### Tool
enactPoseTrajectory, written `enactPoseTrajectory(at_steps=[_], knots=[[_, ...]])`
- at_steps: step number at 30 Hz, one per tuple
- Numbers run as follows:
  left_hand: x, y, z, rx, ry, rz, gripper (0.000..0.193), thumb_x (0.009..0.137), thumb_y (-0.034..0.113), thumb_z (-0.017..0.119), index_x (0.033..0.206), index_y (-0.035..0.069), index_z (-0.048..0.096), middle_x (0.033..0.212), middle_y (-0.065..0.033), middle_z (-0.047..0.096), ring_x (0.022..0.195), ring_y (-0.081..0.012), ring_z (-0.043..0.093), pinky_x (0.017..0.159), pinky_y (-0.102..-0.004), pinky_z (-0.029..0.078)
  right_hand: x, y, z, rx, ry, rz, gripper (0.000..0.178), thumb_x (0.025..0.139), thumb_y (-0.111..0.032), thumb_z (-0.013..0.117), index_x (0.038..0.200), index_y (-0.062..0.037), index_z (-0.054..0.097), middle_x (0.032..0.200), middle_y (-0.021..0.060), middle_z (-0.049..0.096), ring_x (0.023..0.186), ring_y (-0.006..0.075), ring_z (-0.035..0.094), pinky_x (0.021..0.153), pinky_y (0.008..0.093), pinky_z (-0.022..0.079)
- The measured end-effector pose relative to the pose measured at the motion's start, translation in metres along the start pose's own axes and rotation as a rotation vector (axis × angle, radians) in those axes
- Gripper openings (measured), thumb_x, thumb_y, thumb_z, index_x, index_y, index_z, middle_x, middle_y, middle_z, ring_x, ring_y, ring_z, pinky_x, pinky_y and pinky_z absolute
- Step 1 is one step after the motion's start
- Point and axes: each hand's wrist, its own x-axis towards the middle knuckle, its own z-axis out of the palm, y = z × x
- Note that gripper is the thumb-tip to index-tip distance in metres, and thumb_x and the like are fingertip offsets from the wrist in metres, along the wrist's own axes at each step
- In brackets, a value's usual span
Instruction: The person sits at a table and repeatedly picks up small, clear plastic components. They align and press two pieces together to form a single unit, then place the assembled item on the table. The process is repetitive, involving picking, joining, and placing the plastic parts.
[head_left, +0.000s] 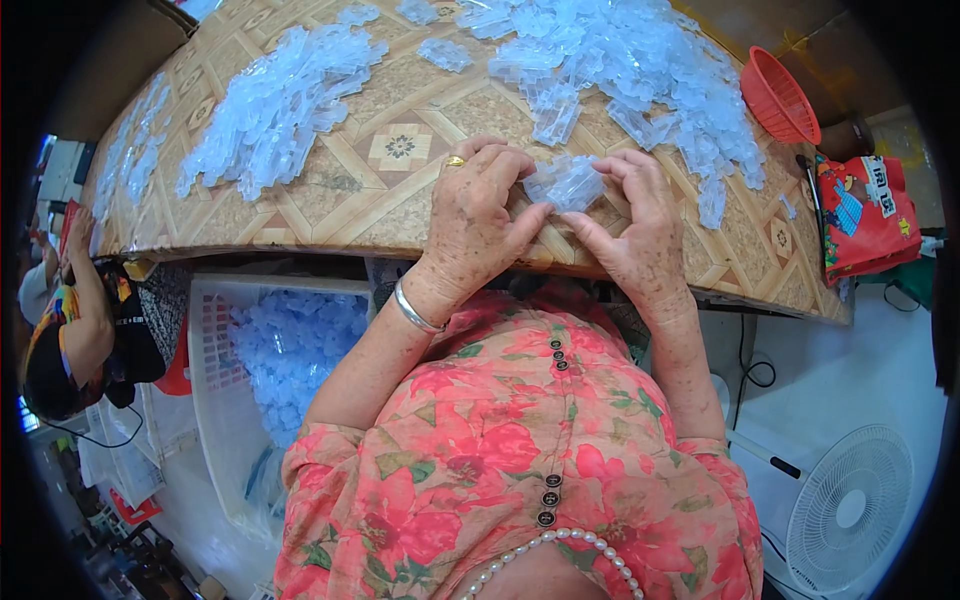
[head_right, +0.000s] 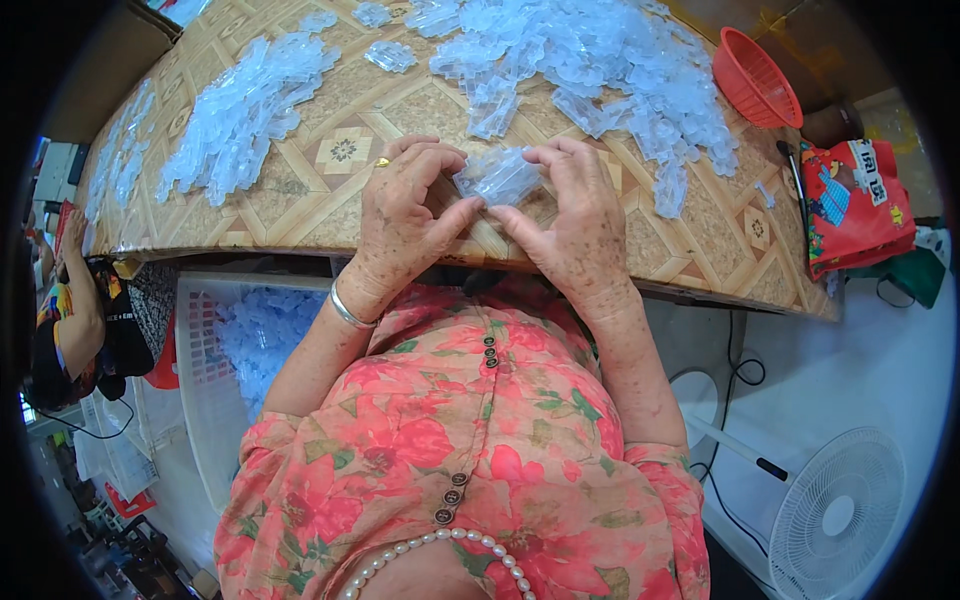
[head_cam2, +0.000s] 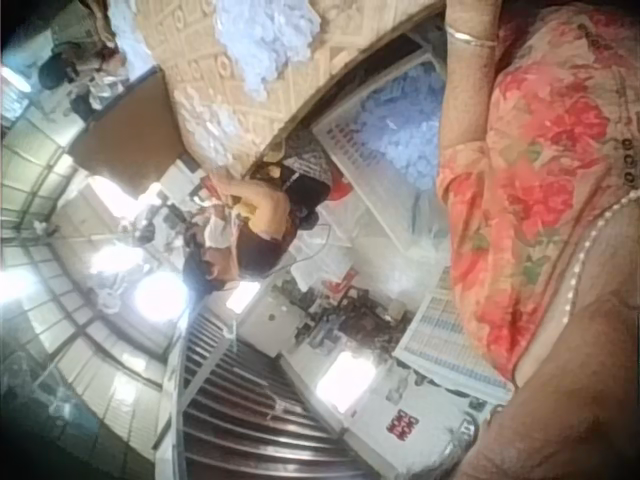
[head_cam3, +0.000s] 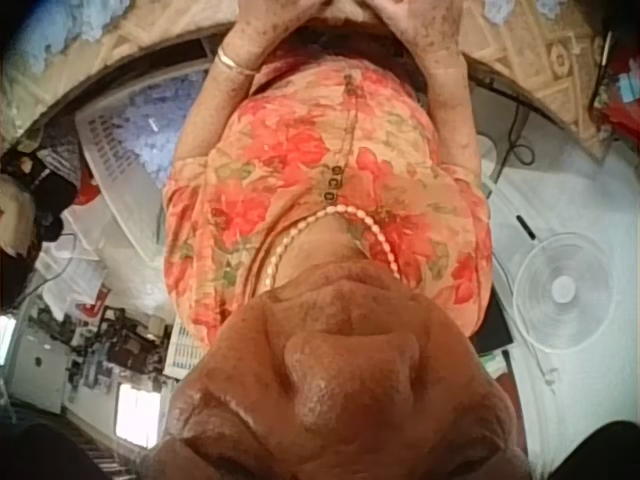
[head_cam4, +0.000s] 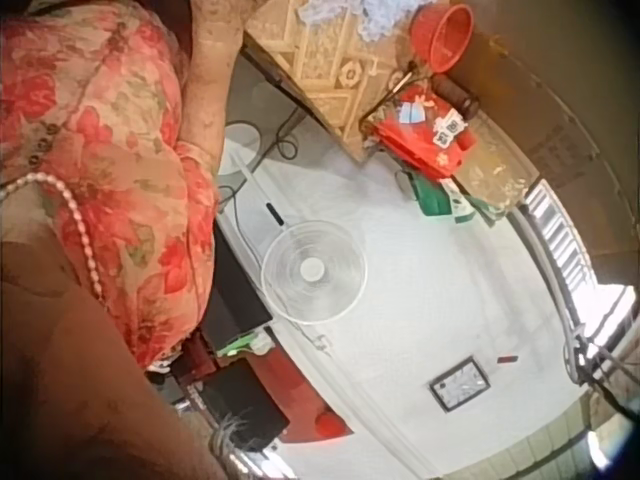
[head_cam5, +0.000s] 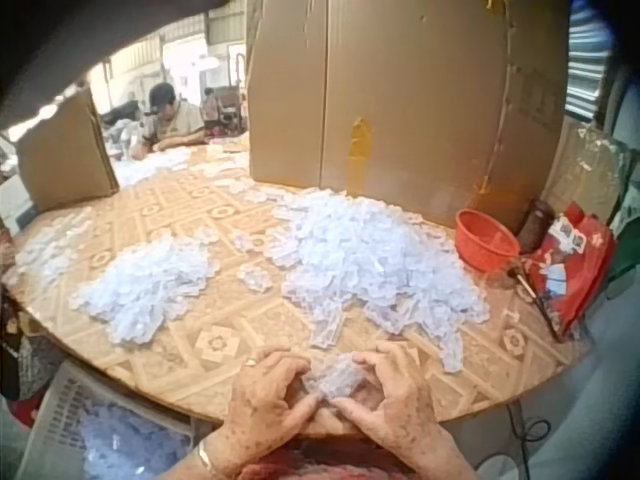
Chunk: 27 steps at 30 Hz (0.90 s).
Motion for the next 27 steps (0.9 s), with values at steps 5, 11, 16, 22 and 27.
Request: enactPoseTrajectory(at_steps=[5, 11, 16, 22, 27], knots=[[-0.002, -0.001, 0.001, 0.039, 0.031, 0.032, 0.036, 0.069, 0.012, 0.086, 0.098, 0.003, 0.066, 0.104, -0.0112, 0.071, 0.112, -0.0368, 0.064, 0.09, -0.0447, 0.053, 0.001, 0.001, 0.004, -0.048, -0.083, 0.043, 0.052, 0.08, -0.023, 0.084, 0.124, -0.0055, 0.063, 0.115, 0.0114, 0.068, 0.109, 0.03, 0.065, 0.092, 0.0407, 0.054], [0.0, 0.001, 0.0, 0.024, 0.025, 0.021, 0.033, 0.07, 0.011, 0.083, 0.097, 0.002, 0.066, 0.105, -0.0113, 0.072, 0.113, -0.0386, 0.063, 0.094, -0.0456, 0.052, -0.003, 0.019, -0.014, 0.644, -0.086, 0.516, 0.043, 0.099, -0.026, 0.065, 0.135, -0.0027, 0.062, 0.114, 0.0096, 0.07, 0.098, 0.0154, 0.067, 0.088, 0.0313, 0.053], [0.0, 0.001, 0.0, 0.055, 0.028, 0.023, 0.032, 0.07, 0.011, 0.082, 0.096, 0.001, 0.065, 0.106, -0.012, 0.072, 0.114, -0.0393, 0.062, 0.097, -0.0463, 0.051, 0.002, 0.032, -0.039, 0.568, -0.136, 0.678, 0.039, 0.105, -0.024, 0.055, 0.136, -0.0015, 0.061, 0.104, 0.007, 0.071, 0.08, 0.0118, 0.068, 0.081, 0.0306, 0.053], [0.001, -0.001, 0.0, 0.045, 0.017, 0.011, 0.031, 0.071, 0.012, 0.083, 0.094, 0.002, 0.065, 0.107, -0.0128, 0.071, 0.114, -0.0395, 0.062, 0.101, -0.0476, 0.049, -0.002, 0.027, -0.026, 0.196, -0.103, 0.492, 0.039, 0.097, -0.014, 0.065, 0.134, -0.0023, 0.063, 0.104, 0.0132, 0.07, 0.074, 0.0152, 0.067, 0.073, 0.0309, 0.053], [0.0, -0.003, 0.001, 0.089, 0.044, -0.017, 0.032, 0.071, 0.014, 0.083, 0.095, 0.002, 0.065, 0.109, -0.014, 0.071, 0.116, -0.0408, 0.061, 0.102, -0.0487, 0.048, -0.002, 0.026, -0.026, 0.196, -0.129, 0.385, 0.024, 0.096, -0.003, 0.066, 0.119, -0.002, 0.071, 0.104, 0.0039, 0.068, 0.073, 0.0065, 0.06, 0.068, 0.0246, 0.048]])
